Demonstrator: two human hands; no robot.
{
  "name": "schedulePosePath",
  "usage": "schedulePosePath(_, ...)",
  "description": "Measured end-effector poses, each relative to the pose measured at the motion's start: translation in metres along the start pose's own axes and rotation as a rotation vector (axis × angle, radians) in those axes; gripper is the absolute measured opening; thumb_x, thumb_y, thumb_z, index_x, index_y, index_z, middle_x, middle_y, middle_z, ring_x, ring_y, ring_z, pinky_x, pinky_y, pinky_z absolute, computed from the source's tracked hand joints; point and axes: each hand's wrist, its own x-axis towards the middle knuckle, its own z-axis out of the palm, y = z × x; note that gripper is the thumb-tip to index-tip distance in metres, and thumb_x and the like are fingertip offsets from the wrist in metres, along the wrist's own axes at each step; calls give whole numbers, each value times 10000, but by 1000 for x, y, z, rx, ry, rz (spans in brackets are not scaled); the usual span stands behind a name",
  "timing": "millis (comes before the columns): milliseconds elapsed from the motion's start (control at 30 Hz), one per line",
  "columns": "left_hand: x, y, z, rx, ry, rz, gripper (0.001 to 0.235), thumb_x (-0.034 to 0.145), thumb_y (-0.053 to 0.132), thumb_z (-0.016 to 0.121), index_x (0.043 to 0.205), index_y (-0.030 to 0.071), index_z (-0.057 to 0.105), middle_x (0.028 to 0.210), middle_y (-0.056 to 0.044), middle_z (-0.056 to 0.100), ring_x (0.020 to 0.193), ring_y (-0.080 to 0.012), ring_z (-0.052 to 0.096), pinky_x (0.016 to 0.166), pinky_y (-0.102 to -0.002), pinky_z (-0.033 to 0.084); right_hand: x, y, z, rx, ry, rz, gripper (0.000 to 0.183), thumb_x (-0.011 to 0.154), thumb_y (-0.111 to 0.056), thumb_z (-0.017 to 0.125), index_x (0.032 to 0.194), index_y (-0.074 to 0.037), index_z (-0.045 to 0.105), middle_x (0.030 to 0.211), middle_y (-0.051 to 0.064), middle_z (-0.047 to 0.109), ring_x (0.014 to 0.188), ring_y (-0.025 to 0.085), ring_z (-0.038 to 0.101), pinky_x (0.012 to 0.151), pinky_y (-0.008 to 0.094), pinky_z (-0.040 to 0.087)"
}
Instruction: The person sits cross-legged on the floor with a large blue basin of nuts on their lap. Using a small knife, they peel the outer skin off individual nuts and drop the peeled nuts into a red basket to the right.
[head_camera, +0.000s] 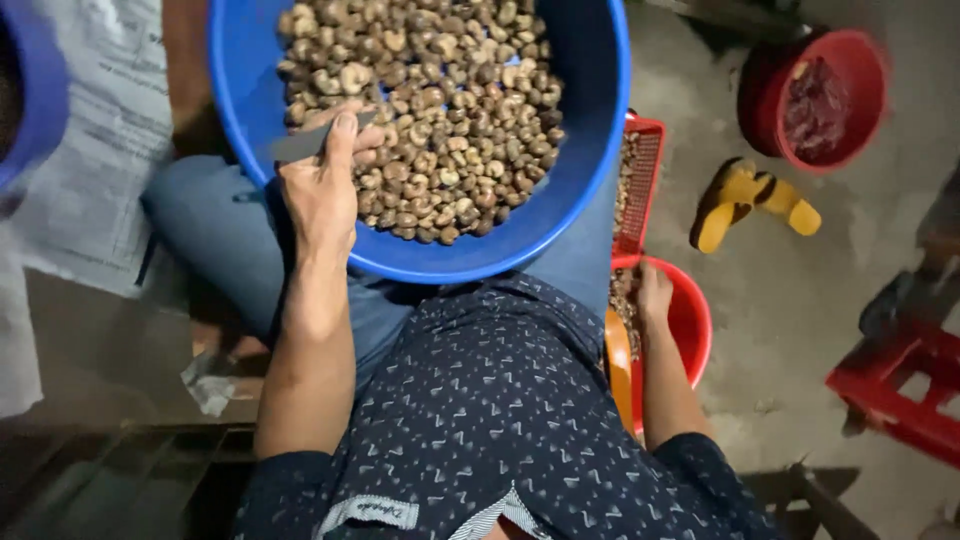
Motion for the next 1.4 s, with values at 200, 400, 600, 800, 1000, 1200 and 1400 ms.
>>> schedulePosePath(200, 30, 17, -24, -79, -22, 70, 250, 1066, 206, 596, 1210, 23, 687, 1073, -105, 728, 957, -164, 714, 816, -255, 596, 0, 99, -49, -437, -20, 155, 655, 1004, -549, 531, 1114, 71, 712, 1060, 228, 715, 956, 361, 654, 859, 425, 512)
schedulePosePath(400, 60, 25, -38, -48, -38, 277, 293, 1098, 238, 601, 1268, 5, 655, 1182, -144, 718, 1029, -245, 749, 830, -295, 620, -26, -37, -22, -246, 96, -152, 348, 1018, -284, 508, 1034, 27, 665, 738, 114, 600, 603, 227, 552, 564, 362, 502)
schedulePosePath(600, 53, 14, -33, 57, 26, 238, 261, 1094, 202, 552, 1269, 37, 654, 1158, -129, 752, 949, -228, 775, 784, -298, 649, -133, -290, 77, 139, -56, -853, 264, 1128, -62, 494, 1379, 16, 518, 1104, 145, 666, 841, 160, 593, 740, 267, 515)
schedulePosePath(800, 55, 4, -24, 146, 104, 235, 256, 1101, 241, 624, 1188, 16, 709, 1051, -244, 761, 925, -296, 789, 727, -334, 653, -125, -311, 293, 367, -817, -592, 445, 1012, -185, 513, 1446, -102, 560, 803, -110, 541, 731, -29, 579, 605, 86, 531)
schedulePosePath(1000, 54, 4, -24, 270, 107, 246, 247, 1162, 201, 589, 1251, -7, 688, 1095, -273, 735, 939, -324, 762, 776, -339, 628, -189, -339, 390, -664, -179, -1735, 718, 850, -608, 728, 1447, -257, 538, 1541, 118, 489, 1441, 355, 470, 1147, 557, 471)
schedulePosePath(1200, 54, 8, -17, 281, 103, 173, 208, 1134, 161, 598, 1260, 44, 715, 969, -164, 756, 848, -187, 750, 737, -228, 604, -187, -298, 356, -793, -246, -1762, 557, 949, -545, 576, 1433, -275, 523, 1591, 91, 413, 1505, 332, 372, 1195, 612, 331)
schedulePosePath(1400, 49, 12, -13, 360, 44, 228, 189, 1139, 170, 624, 1240, 48, 728, 931, -181, 751, 823, -173, 718, 719, -256, 578, -161, -296, 284, -1086, -463, -1720, 551, 958, -446, 517, 1470, -248, 471, 1543, 107, 451, 1495, 359, 342, 1140, 592, 345)
